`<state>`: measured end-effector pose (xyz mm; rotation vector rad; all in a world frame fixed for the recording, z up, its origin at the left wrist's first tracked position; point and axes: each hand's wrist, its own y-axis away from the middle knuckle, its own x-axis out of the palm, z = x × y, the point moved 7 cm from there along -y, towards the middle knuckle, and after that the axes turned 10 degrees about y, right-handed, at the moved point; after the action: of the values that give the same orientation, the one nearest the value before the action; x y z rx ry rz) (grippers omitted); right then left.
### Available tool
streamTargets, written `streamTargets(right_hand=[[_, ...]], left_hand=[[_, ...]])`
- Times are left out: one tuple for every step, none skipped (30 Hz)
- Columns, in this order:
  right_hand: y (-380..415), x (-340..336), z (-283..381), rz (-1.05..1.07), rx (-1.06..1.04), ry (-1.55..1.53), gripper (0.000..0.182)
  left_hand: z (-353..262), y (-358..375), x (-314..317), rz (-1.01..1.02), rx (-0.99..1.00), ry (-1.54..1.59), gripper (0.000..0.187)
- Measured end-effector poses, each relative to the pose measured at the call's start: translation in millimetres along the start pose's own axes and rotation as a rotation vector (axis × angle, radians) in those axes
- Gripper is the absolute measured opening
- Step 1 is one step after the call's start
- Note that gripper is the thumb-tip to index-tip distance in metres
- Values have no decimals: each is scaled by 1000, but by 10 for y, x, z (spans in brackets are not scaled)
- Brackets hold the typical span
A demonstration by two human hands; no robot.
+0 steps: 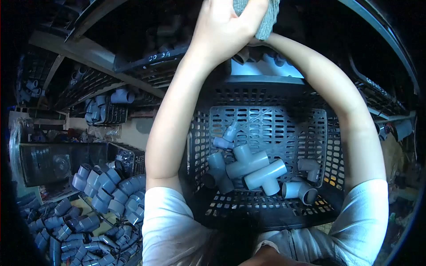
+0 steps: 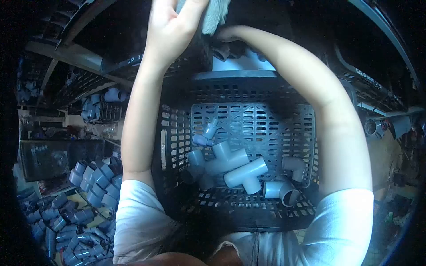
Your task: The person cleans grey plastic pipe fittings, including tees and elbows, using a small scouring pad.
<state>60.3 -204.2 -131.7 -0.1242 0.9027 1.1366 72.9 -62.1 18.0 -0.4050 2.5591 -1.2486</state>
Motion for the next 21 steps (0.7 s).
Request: streamTargets(right_hand=[[57, -96, 38, -25, -28, -7, 41], [179, -150, 76, -50, -56, -10, 41], [314, -272, 39, -72, -85, -12, 41], [486, -351, 3, -92, -116, -15, 41], [591, -359, 79, -110, -147, -21, 41], [639, -414, 128, -126, -179, -27, 41], [871, -521, 169, -373, -374, 83, 36], [1051, -545, 66, -448, -119, -103, 38], [1308, -552, 104, -410, -153, -286, 46], [1444, -510, 90, -414, -329, -598, 55], [1621, -482, 106, -372, -353, -650, 60], [1770, -460, 171, -374, -353, -615, 60], [1894, -433, 214, -379, -351, -583, 61], [1986, -426, 174, -448, -293, -415, 61], [2061, -419, 123, -515, -231, -251, 62], [2102, -406, 109, -597, -301, -406, 57], [2149, -430, 73, -606, -301, -412, 57], [2195, -447, 50, -591, -298, -335, 52], [2226, -446, 30, -570, -293, -257, 48], [2241, -450, -15, -575, -286, -282, 38], [2248, -469, -63, -571, -284, -287, 38]], left_hand=[[170, 29, 74, 78, -241, 168, 29], [307, 60, 117, 138, -358, 247, 34], [428, 131, 129, 131, -548, 304, 44], [392, 199, 104, 110, -611, 264, 41], [367, 264, 71, 87, -676, 223, 41], [361, 254, 50, 86, -665, 228, 41], [364, 246, 0, 49, -662, 186, 45], [355, 237, -42, 13, -661, 143, 50], [317, 231, -44, 12, -653, 145, 50], [287, 250, -57, -9, -680, 122, 50], [265, 264, -54, -29, -707, 100, 50], [251, 265, 5, -26, -710, 134, 50], [261, 288, 94, 13, -743, 222, 51], [255, 316, 205, 37, -759, 313, 52], [227, 353, 319, 65, -777, 403, 54], [194, 438, 427, 161, -878, 396, 66], [113, 456, 468, 257, -822, 158, 77], [63, 484, 506, 320, -710, 32, 79], [12, 523, 548, 378, -597, -92, 83], [-72, 519, 577, 325, -477, -144, 73], [-51, 503, 573, 327, -483, -145, 73]])
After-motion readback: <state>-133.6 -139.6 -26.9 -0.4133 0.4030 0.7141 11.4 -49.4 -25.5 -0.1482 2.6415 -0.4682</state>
